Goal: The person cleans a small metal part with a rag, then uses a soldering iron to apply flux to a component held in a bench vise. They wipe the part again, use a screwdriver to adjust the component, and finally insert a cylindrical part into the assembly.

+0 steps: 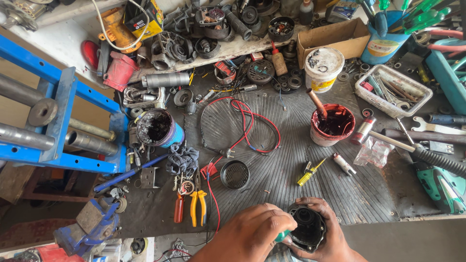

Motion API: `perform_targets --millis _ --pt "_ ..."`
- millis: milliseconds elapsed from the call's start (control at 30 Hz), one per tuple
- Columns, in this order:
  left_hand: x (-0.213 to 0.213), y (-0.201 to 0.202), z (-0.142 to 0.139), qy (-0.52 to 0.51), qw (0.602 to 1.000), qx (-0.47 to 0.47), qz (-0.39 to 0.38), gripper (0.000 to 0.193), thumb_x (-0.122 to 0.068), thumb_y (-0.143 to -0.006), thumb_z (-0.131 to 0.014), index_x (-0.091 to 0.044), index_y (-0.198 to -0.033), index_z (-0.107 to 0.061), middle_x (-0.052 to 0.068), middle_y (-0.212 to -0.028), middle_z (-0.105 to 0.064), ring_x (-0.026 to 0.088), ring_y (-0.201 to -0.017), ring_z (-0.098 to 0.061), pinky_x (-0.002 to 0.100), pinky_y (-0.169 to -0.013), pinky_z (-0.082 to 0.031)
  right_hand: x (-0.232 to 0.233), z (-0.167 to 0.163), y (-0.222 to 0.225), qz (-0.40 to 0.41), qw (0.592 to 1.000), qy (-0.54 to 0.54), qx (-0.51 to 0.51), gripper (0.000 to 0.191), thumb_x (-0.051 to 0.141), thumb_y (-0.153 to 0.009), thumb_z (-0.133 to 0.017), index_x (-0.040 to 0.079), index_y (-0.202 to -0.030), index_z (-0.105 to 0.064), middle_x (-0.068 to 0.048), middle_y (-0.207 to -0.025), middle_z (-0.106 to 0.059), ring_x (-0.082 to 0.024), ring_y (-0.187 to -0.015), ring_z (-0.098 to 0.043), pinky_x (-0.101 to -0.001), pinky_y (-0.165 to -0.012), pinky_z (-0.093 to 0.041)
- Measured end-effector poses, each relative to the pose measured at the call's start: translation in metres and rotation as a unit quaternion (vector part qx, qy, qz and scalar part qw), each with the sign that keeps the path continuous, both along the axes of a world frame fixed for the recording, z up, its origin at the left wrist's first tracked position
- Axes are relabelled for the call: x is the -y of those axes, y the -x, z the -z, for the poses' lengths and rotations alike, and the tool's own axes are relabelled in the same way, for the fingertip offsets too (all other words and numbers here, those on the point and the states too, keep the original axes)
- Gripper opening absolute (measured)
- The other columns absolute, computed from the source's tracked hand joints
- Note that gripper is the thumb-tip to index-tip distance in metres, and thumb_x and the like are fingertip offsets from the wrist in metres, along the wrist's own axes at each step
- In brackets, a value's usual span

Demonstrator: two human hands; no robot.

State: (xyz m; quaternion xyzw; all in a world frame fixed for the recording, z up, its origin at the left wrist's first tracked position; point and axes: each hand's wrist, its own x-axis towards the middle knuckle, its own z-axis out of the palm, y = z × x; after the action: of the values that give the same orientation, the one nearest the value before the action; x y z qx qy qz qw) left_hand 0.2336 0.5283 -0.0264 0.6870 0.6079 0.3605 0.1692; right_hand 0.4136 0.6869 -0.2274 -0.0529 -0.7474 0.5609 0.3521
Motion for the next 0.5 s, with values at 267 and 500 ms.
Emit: perform_targets --millis 267,500 --pt "-0.003 -0.002 0.022 0.009 0.999 0.002 0.034 0.032 -0.011 -0.098 -0.057 -0.006 -0.128 -0.049 0.019 -0.121 -0.063 0.04 -0.121 -0.064 0.051 -0.107 -0.05 -0.001 0.002 0.001 -0.001 0.999 -0.028 -0.027 0.101 0.018 -0.055 -0.1 0.004 -0.134 -0.04 -0.025 -0.13 -0.055 -0.036 -0.121 -0.062 -0.0471 -0.094 -0.057" --pt "-0.01 0.002 0.033 0.006 0.996 -0.015 0.088 0.03 -0.009 -0.096 -0.056 -0.007 -0.126 -0.048 0.013 -0.119 -0.064 0.036 -0.122 -0.066 0.049 -0.11 -0.048 -0.003 0.002 -0.001 -0.013 1.0 -0.023 -0.017 0.106 0.019 -0.051 -0.102 0.006 -0.136 -0.04 -0.025 -0.131 -0.055 -0.038 -0.122 -0.062 -0.0485 -0.094 -0.057"
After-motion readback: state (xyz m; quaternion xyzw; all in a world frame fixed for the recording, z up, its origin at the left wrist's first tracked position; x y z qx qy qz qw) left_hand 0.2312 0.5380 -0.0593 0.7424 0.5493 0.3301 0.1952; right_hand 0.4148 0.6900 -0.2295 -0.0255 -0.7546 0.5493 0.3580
